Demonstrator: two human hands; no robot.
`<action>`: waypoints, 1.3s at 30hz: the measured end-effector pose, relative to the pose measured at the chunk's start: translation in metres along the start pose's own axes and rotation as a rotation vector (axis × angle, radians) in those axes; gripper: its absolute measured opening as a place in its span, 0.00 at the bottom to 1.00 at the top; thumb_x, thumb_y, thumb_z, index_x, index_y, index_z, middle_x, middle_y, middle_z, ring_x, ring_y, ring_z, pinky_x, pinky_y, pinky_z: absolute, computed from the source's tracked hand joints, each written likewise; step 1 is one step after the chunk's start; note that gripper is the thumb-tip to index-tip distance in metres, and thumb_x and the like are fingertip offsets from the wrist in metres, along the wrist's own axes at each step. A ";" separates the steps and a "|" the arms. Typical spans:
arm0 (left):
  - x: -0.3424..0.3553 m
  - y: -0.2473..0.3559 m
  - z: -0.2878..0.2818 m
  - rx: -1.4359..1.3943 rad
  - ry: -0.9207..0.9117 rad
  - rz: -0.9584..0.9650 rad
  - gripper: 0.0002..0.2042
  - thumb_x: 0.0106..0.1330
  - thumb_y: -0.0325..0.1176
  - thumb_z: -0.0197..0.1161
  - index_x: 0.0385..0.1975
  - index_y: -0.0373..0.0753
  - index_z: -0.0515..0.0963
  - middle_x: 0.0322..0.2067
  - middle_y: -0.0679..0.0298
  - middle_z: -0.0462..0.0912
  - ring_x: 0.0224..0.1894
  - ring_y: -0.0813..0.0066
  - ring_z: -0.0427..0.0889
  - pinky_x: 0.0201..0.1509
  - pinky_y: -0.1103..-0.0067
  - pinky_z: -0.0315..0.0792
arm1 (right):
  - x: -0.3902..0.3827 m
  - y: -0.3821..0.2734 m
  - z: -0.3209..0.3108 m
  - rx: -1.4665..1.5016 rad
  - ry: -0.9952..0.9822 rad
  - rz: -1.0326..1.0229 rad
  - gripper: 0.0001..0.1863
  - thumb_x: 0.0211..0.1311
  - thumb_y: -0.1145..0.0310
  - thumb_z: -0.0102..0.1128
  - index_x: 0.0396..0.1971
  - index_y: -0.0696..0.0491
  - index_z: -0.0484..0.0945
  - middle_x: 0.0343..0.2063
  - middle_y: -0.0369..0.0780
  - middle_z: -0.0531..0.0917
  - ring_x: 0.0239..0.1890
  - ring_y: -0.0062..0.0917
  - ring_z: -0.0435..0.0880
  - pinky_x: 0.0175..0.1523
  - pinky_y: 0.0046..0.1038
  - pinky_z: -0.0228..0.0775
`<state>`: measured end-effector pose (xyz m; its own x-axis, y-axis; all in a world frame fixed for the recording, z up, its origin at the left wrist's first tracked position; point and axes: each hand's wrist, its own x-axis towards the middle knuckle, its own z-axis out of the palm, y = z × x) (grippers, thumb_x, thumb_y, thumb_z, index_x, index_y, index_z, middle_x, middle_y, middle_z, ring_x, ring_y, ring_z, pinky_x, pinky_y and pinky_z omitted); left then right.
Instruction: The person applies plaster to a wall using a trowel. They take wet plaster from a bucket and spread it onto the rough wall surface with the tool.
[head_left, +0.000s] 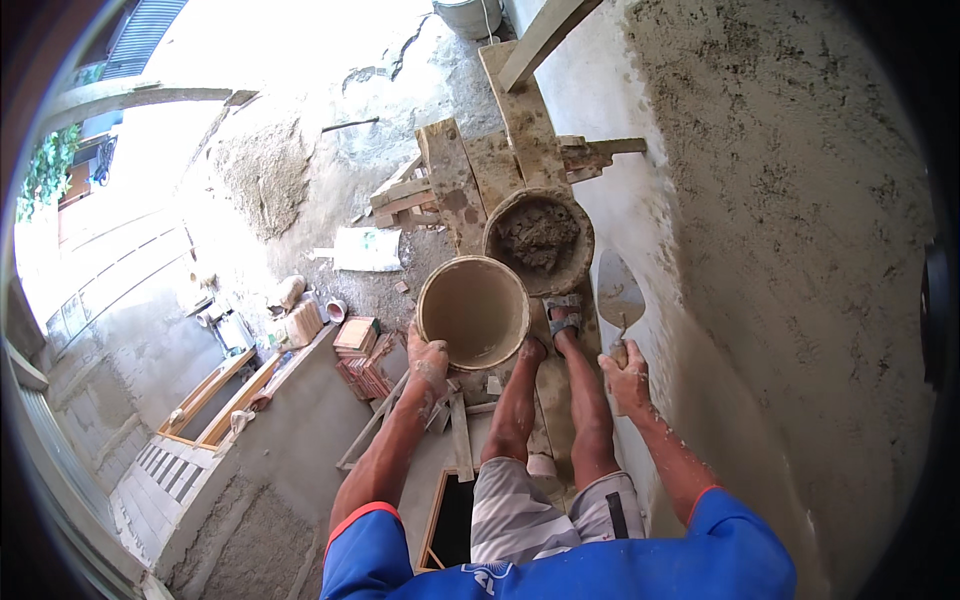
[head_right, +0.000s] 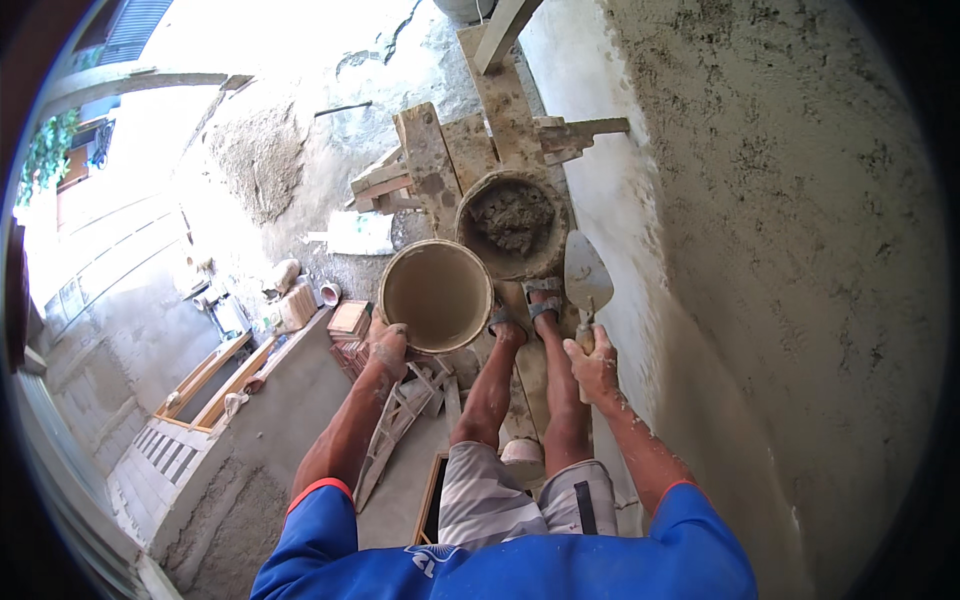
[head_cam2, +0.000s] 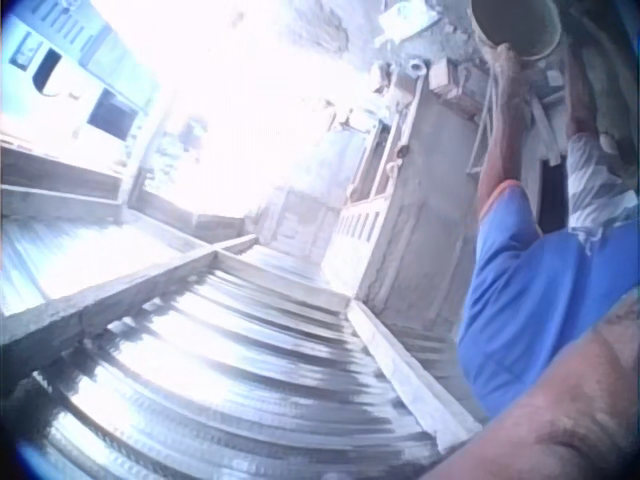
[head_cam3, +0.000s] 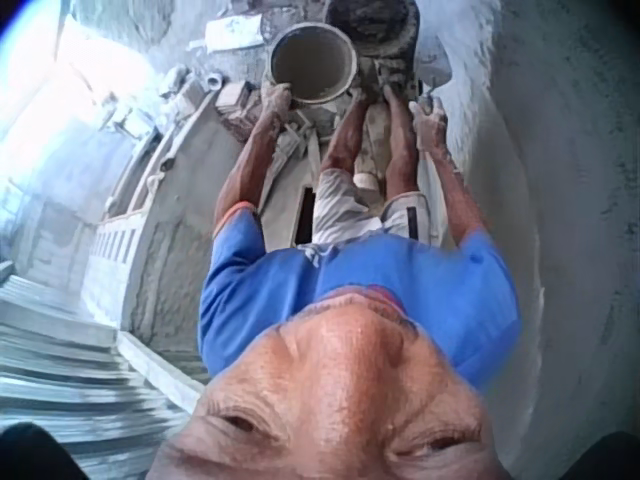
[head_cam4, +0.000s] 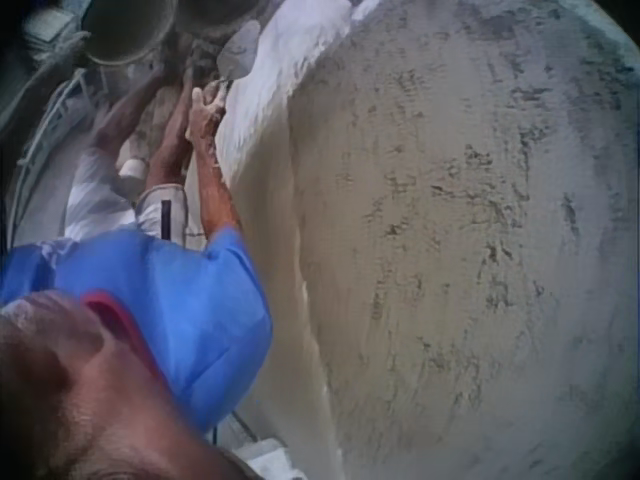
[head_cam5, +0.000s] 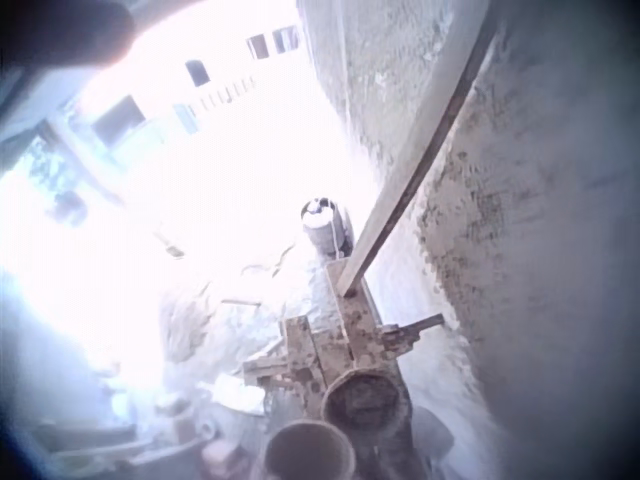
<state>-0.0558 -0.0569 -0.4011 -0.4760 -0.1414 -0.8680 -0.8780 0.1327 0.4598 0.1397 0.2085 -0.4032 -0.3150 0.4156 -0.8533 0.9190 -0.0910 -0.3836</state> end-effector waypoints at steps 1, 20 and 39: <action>-0.005 -0.004 0.009 0.005 -0.006 -0.002 0.31 0.53 0.15 0.45 0.59 0.48 0.62 0.47 0.57 0.76 0.39 0.57 0.84 0.26 0.59 0.84 | -0.007 -0.019 0.003 0.122 -0.062 0.105 0.31 0.54 0.59 0.67 0.53 0.61 0.68 0.32 0.51 0.83 0.35 0.42 0.83 0.42 0.39 0.73; 0.038 -0.091 0.081 0.329 0.117 -0.174 0.33 0.52 0.21 0.57 0.62 0.43 0.62 0.51 0.56 0.77 0.53 0.63 0.77 0.55 0.71 0.71 | 0.056 -0.013 0.077 0.071 0.236 -0.088 0.35 0.45 0.67 0.63 0.55 0.66 0.66 0.47 0.61 0.76 0.52 0.52 0.76 0.57 0.40 0.69; 0.057 -0.060 0.107 2.113 -0.731 0.266 0.29 0.41 0.60 0.75 0.42 0.49 0.85 0.45 0.71 0.85 0.46 0.72 0.84 0.47 0.64 0.69 | 0.092 -0.022 0.056 0.006 0.073 0.127 0.35 0.44 0.72 0.60 0.57 0.65 0.65 0.35 0.53 0.82 0.26 0.40 0.85 0.21 0.36 0.76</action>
<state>-0.0244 0.0322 -0.4982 -0.0062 0.2572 -0.9663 0.7156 0.6761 0.1754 0.0770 0.1980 -0.4929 -0.1781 0.4654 -0.8670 0.9489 -0.1519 -0.2765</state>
